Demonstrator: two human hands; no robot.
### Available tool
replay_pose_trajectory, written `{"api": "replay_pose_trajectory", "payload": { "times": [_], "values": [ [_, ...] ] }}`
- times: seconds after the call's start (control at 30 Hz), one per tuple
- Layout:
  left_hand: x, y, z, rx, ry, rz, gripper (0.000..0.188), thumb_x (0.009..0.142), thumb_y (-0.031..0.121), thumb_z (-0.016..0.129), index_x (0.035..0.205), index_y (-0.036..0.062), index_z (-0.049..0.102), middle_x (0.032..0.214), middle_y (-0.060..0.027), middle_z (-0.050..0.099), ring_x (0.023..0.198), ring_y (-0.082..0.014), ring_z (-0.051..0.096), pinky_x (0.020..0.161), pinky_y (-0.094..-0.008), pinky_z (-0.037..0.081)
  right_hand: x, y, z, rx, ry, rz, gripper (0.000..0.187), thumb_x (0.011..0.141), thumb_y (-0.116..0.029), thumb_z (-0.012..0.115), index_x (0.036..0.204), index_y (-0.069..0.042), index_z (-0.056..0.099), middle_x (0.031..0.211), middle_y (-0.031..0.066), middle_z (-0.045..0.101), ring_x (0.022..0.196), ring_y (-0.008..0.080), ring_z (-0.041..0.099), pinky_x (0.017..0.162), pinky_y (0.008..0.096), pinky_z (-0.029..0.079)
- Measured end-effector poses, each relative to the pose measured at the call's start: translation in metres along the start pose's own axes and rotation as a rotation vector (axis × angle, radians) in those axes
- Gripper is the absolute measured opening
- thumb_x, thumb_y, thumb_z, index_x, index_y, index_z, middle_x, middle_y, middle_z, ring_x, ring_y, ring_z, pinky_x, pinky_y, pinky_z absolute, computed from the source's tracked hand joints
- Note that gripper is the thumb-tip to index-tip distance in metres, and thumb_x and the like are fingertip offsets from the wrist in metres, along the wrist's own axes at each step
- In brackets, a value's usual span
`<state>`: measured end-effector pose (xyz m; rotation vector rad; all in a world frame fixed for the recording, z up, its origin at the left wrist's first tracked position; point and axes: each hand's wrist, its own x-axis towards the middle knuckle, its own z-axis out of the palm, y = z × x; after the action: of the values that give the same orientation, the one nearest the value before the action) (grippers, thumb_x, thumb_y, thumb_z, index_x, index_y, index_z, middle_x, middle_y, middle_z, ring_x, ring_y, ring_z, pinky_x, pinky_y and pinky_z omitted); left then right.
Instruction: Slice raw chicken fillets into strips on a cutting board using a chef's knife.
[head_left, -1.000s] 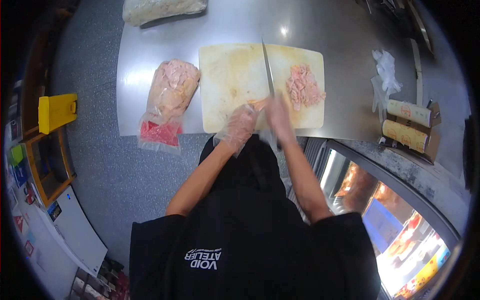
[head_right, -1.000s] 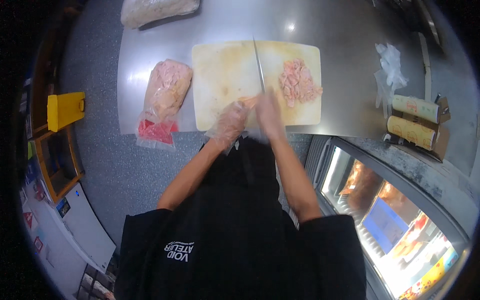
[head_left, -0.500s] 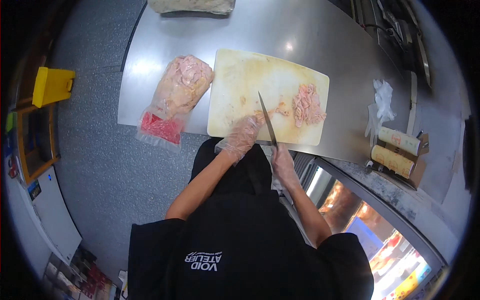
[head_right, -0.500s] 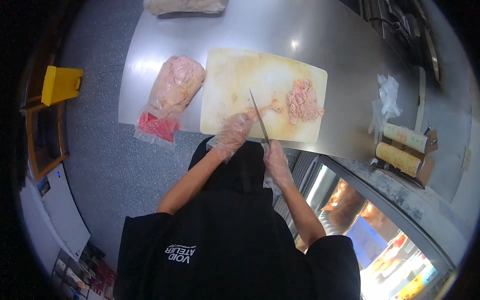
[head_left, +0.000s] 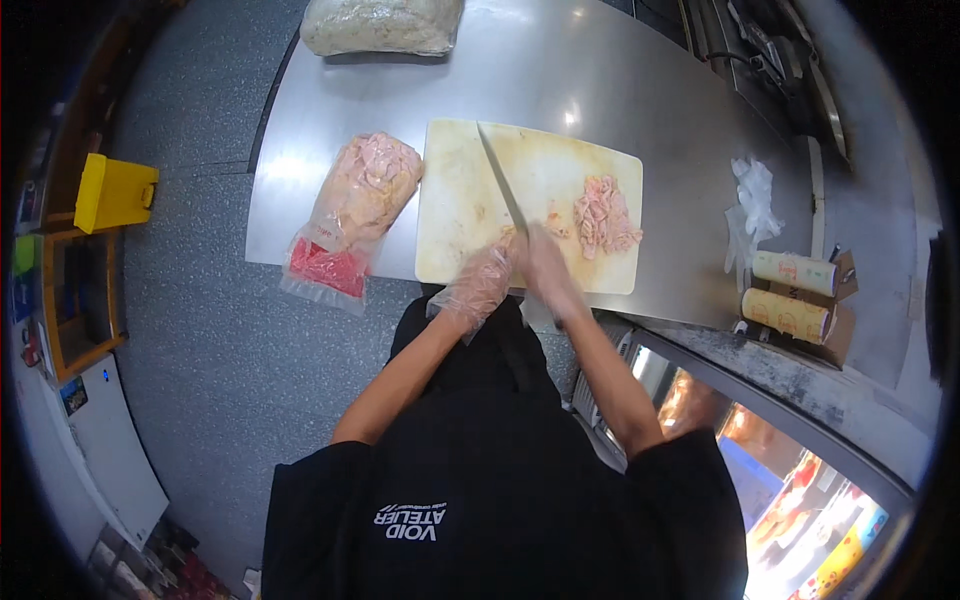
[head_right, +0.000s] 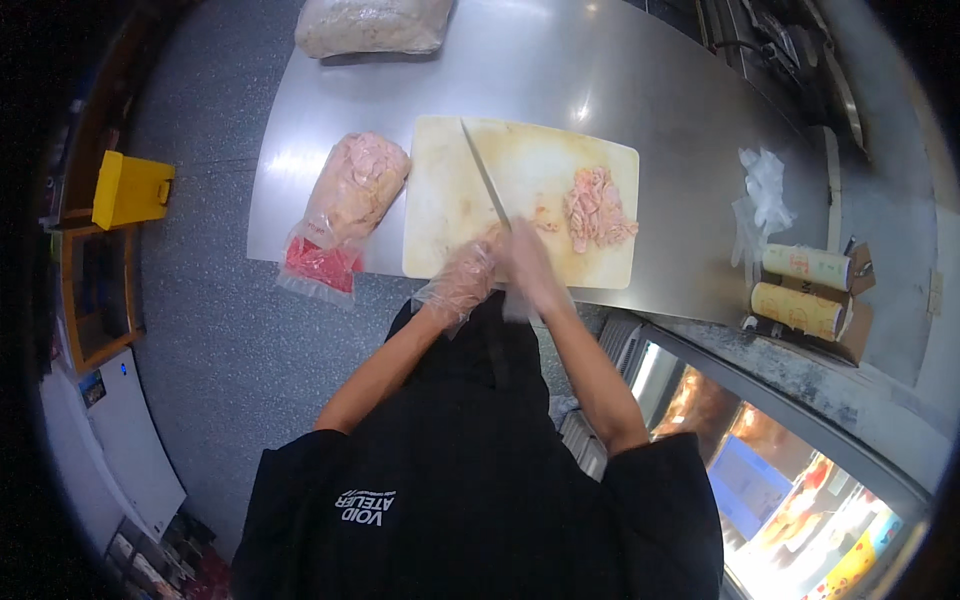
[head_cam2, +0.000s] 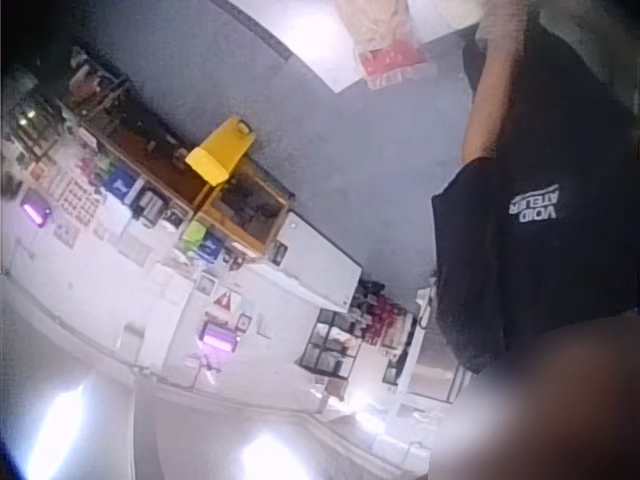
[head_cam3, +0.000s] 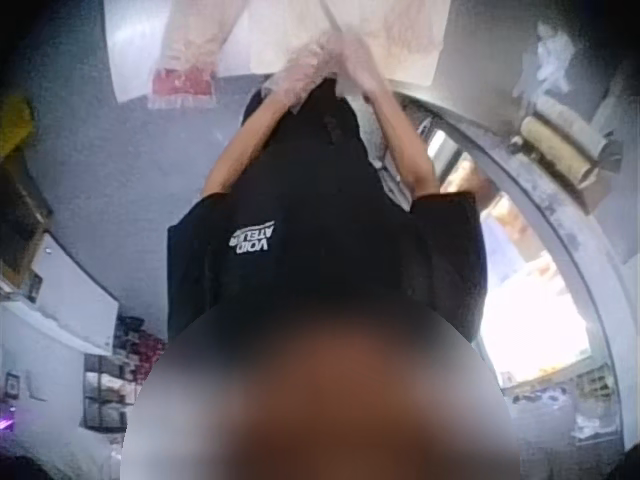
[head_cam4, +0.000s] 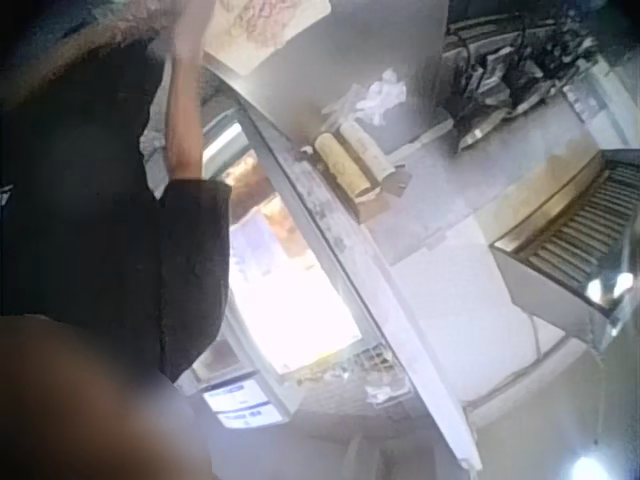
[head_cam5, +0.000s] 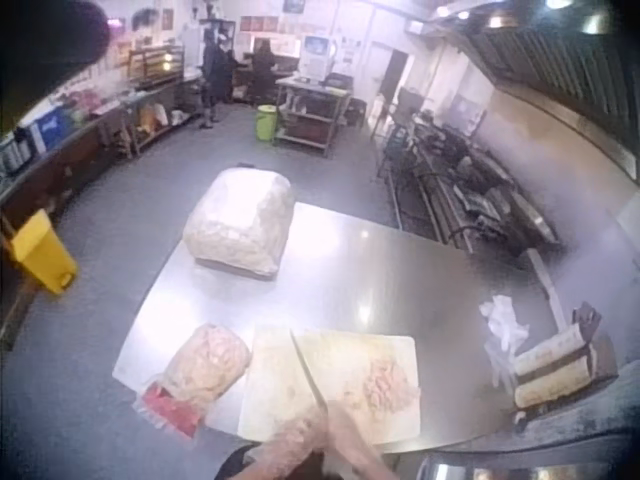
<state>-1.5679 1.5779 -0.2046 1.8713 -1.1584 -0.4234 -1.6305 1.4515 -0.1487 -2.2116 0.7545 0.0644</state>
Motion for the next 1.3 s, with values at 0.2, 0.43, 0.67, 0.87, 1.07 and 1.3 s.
{"api": "replay_pose_trajectory", "payload": {
  "times": [0.2, 0.43, 0.67, 0.87, 1.07, 1.3],
  "values": [
    [0.011, -0.007, 0.011, 0.006, -0.001, 0.224, 0.024, 0.088, 0.006, 0.046, 0.109, 0.0029, 0.057, 0.109, -0.0202, 0.059, 0.104, -0.0364, 0.057, 0.09, -0.0422, 0.047, -0.062, 0.069, -0.047, -0.059, 0.166, 0.533, 0.024, 0.089, -0.014, 0.044, 0.102, 0.005, 0.051, 0.097, 0.0303, 0.056, 0.098, 0.0456, 0.054, 0.086, 0.0518, 0.042],
    [0.035, 0.017, 0.006, 0.248, -0.162, -0.165, 0.02, 0.086, 0.012, 0.049, 0.095, -0.0003, 0.061, 0.088, -0.0228, 0.065, 0.083, -0.0408, 0.063, 0.074, -0.0495, 0.05, -0.075, 0.075, -0.02, -0.174, 0.13, 0.301, 0.029, 0.095, -0.023, 0.042, 0.1, 0.004, 0.051, 0.098, 0.0311, 0.057, 0.096, 0.0486, 0.055, 0.085, 0.0545, 0.044],
    [0.076, 0.051, 0.022, 0.357, -0.385, -0.1, 0.015, 0.081, 0.01, 0.053, 0.081, -0.0007, 0.063, 0.083, -0.0256, 0.064, 0.083, -0.0416, 0.064, 0.076, -0.0497, 0.05, -0.09, 0.116, -0.063, -0.141, 0.508, 0.375, 0.028, 0.096, -0.027, 0.047, 0.097, 0.001, 0.05, 0.091, 0.0295, 0.059, 0.088, 0.0483, 0.057, 0.078, 0.0532, 0.046],
    [0.123, 0.08, 0.052, 0.066, -0.114, 0.099, 0.014, 0.079, 0.011, 0.057, 0.086, 0.0005, 0.062, 0.09, -0.0249, 0.064, 0.078, -0.0416, 0.063, 0.072, -0.0469, 0.052, -0.104, 0.105, -0.068, 0.035, 0.601, 0.454, 0.03, 0.098, -0.029, 0.046, 0.098, 0.001, 0.051, 0.086, 0.0318, 0.059, 0.085, 0.0519, 0.055, 0.071, 0.0543, 0.044],
    [0.073, 0.049, -0.03, 0.226, -0.171, 0.076, 0.016, 0.087, 0.016, 0.057, 0.081, 0.0017, 0.062, 0.082, -0.0182, 0.063, 0.081, -0.0335, 0.06, 0.076, -0.0421, 0.048, -0.117, 0.11, -0.052, 0.04, 0.562, 0.389, 0.034, 0.098, -0.031, 0.046, 0.107, 0.001, 0.055, 0.094, 0.0338, 0.06, 0.092, 0.0522, 0.056, 0.075, 0.055, 0.044],
    [-0.05, 0.013, -0.174, -0.073, 0.461, -0.352, 0.028, 0.093, 0.027, 0.055, 0.088, 0.0011, 0.065, 0.082, -0.0172, 0.063, 0.064, -0.0318, 0.055, 0.066, -0.0404, 0.048, -0.117, 0.103, -0.042, 0.142, 0.49, 0.386, 0.033, 0.099, -0.026, 0.046, 0.112, 0.002, 0.056, 0.096, 0.0233, 0.064, 0.087, 0.0344, 0.061, 0.082, 0.0416, 0.046]
  ]
}}
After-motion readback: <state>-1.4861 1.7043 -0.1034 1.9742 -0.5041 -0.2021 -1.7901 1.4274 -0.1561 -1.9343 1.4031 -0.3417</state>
